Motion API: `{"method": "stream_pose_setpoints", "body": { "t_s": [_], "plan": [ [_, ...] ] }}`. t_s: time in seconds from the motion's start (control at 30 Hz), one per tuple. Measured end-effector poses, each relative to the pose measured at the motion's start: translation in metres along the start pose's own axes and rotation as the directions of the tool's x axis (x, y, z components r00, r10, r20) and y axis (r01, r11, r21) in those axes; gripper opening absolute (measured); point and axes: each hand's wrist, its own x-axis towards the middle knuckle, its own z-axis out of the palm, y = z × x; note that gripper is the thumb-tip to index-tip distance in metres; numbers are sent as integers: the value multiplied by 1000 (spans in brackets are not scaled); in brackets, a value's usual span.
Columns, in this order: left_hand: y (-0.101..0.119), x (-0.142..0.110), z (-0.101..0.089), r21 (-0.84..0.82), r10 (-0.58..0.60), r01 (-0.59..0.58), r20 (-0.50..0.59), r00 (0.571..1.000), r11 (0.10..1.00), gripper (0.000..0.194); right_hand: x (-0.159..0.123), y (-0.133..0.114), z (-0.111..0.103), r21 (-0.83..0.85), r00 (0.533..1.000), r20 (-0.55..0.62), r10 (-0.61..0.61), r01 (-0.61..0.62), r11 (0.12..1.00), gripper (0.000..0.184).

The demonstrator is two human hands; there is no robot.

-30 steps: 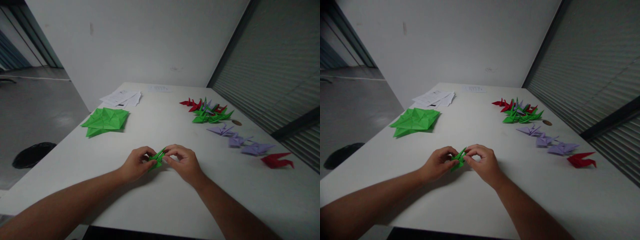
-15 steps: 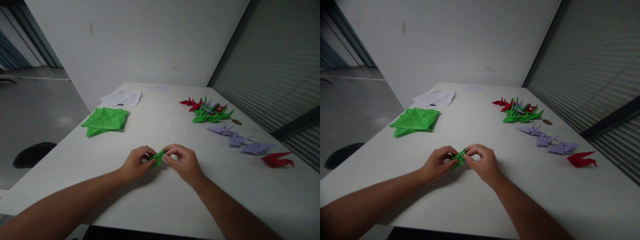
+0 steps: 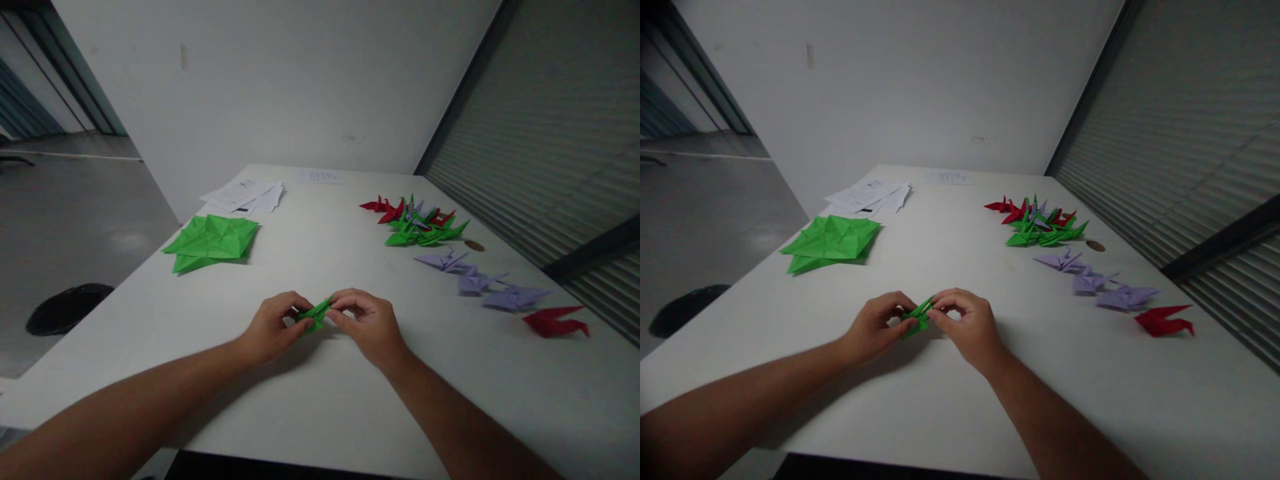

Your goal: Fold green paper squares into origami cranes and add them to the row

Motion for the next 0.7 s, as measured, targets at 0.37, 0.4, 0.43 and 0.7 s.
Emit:
{"method": "stream_pose_setpoints", "body": {
  "t_s": [0.37, 0.4, 0.43, 0.7],
  "plan": [
    [-1, -1, -1, 18, 17, -17, 1, 1000, 1000, 9, 2, 0, 1, 140, 988, -11, 154, -151, 979, 19],
    [-1, -1, -1, 21, 16, -16, 3, 1000, 1000, 9, 2, -1, 0, 152, 987, -10, 160, -157, 976, 19],
    [-1, -1, -1, 24, 17, -17, 6, 1000, 1000, 9, 2, -1, 0, 163, 986, -9, 166, -162, 973, 19],
    [0, -1, -1, -3, 3, -3, 5, 1000, 1000, 10, 3, -3, 1, 165, 984, -15, 177, -172, 971, 20]
  ]
}}
